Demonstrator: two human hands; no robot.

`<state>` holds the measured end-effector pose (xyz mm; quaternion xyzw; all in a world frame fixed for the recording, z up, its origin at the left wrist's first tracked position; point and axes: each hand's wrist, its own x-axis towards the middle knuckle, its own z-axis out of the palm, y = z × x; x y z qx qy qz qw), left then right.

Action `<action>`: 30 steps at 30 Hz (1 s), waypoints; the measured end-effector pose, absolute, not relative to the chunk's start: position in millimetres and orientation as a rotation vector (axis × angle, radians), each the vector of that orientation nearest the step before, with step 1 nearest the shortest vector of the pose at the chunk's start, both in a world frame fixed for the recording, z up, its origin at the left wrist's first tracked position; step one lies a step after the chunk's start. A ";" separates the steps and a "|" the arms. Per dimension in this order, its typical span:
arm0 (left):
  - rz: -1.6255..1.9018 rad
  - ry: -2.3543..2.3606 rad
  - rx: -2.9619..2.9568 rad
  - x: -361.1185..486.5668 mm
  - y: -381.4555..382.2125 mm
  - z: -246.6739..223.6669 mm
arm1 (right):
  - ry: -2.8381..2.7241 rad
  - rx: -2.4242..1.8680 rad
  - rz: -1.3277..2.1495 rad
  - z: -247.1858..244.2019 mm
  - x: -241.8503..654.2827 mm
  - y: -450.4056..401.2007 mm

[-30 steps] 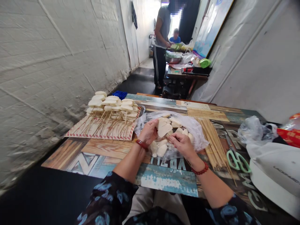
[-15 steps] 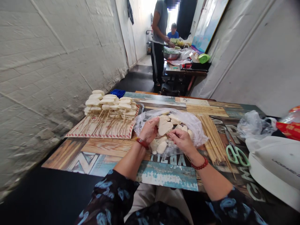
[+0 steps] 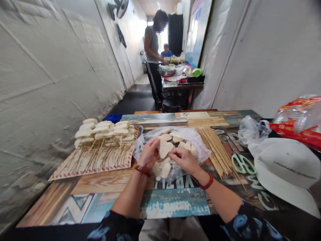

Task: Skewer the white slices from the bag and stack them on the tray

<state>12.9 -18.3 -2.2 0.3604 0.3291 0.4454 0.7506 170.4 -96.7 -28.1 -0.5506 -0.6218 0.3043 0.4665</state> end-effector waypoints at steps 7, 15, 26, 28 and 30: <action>1.001 0.712 0.800 10.8 -17.0 -5.1 | -1.505 -1.362 0.751 -27.4 167.4 -94.5; 0.999 0.678 0.717 10.3 -15.4 -4.2 | -1.396 -1.283 0.780 -29.3 167.4 -93.9; 0.972 0.691 0.705 7.3 -15.0 -0.4 | -1.261 -1.322 0.695 -33.0 178.9 -82.4; 0.965 0.694 0.726 7.7 -16.3 0.6 | -1.226 -1.325 0.700 -35.8 183.0 -78.9; 0.957 0.719 0.739 8.7 -17.2 1.0 | -1.202 -1.316 0.685 -38.3 189.4 -75.0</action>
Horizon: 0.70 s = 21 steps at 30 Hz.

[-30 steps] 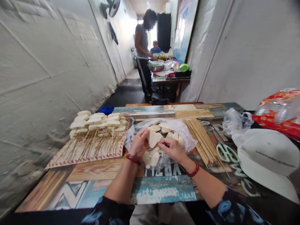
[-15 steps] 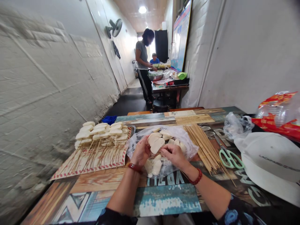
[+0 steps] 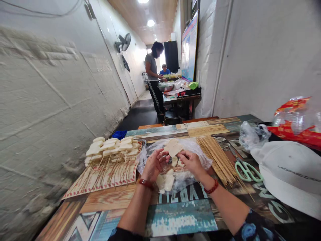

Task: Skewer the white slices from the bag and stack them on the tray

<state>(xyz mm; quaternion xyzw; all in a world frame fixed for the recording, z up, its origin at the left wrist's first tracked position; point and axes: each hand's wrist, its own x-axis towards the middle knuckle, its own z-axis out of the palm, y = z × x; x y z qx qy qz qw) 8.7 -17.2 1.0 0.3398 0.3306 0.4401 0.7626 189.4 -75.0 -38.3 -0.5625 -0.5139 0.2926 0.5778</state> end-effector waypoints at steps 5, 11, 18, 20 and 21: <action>0.971 0.796 0.830 14.1 -19.2 4.1 | -1.153 -1.325 0.612 -42.4 211.6 -69.3; 0.934 0.874 1.043 32.7 -18.9 5.9 | -1.106 -1.400 0.490 -46.2 238.7 -61.8; 0.863 1.036 1.573 69.5 0.5 -13.8 | -1.004 -1.280 0.506 -40.8 252.1 -56.3; 0.857 1.119 1.760 76.8 13.2 -19.1 | -0.976 -1.230 0.530 -39.6 252.2 -54.5; 0.853 1.158 1.835 79.0 20.2 -20.5 | -0.966 -1.209 0.536 -38.9 252.0 -53.8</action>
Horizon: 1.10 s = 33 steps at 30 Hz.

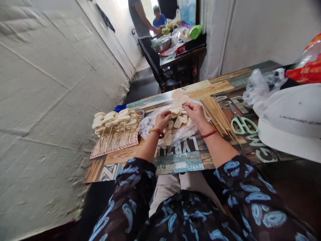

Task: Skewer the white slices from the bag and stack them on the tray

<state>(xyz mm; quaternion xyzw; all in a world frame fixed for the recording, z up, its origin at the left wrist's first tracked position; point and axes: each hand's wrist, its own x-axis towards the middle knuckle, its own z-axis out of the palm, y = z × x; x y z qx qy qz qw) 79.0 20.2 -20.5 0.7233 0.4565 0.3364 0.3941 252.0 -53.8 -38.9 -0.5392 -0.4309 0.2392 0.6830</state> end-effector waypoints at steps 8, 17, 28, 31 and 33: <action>0.802 1.340 2.062 64.1 66.5 -7.6 | -1.000 -1.206 0.533 -26.8 248.4 -57.0; 0.482 1.523 2.379 53.0 57.7 -10.4 | -1.032 -1.228 0.551 -17.8 244.1 -60.4; 0.686 1.460 2.445 49.0 34.7 -16.4 | -1.068 -1.208 0.603 -16.2 235.7 -62.0; 0.822 1.312 2.098 44.5 27.3 -17.5 | -1.061 -1.212 0.620 -12.7 234.0 -65.1; 0.855 1.236 1.936 41.1 19.0 -15.4 | -1.042 -1.194 0.641 -11.1 232.7 -66.8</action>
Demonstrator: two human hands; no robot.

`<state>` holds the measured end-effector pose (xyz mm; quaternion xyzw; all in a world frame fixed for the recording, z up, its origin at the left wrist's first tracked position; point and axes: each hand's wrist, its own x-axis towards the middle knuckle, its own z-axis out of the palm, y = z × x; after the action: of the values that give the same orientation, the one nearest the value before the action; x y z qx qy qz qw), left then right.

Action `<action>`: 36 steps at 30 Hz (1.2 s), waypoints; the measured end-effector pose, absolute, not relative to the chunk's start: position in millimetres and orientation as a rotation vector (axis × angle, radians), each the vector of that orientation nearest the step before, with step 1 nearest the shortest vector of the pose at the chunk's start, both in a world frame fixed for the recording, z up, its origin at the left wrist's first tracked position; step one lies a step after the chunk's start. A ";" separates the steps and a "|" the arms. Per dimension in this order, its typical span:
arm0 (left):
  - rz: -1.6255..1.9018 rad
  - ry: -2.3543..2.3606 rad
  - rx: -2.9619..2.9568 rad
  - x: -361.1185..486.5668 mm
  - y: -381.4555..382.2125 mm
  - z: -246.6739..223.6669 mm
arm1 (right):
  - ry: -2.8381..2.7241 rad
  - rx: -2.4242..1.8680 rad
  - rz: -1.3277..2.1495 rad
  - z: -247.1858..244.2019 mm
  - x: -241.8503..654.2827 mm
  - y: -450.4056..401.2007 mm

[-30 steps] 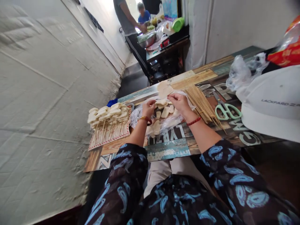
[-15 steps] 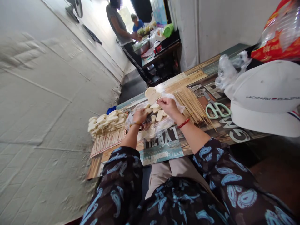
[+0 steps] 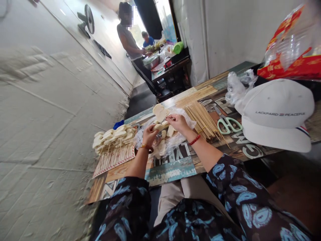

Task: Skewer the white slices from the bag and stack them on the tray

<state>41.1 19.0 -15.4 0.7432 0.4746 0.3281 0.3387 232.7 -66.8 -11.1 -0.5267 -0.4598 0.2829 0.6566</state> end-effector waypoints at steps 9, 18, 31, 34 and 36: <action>0.924 0.746 1.029 32.2 -29.3 18.6 | -1.027 -1.081 0.777 -8.0 222.4 -74.2; 1.027 0.753 0.813 14.9 -18.6 11.6 | -1.182 -1.065 0.916 3.2 207.0 -97.8; 1.102 0.664 0.623 -12.4 -4.7 2.1 | -1.602 -1.208 0.843 -11.5 205.7 -107.9; 1.119 0.694 0.606 -11.9 -4.7 2.0 | -1.636 -1.241 0.843 -12.0 202.1 -110.7; 1.130 0.710 0.591 -11.1 -4.7 1.9 | -1.652 -1.265 0.836 -12.6 200.1 -111.8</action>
<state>-11.1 -4.7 1.9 0.2698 0.3243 0.5162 0.7454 200.1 -111.8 -12.6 -0.5083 -0.6635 0.3356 0.4346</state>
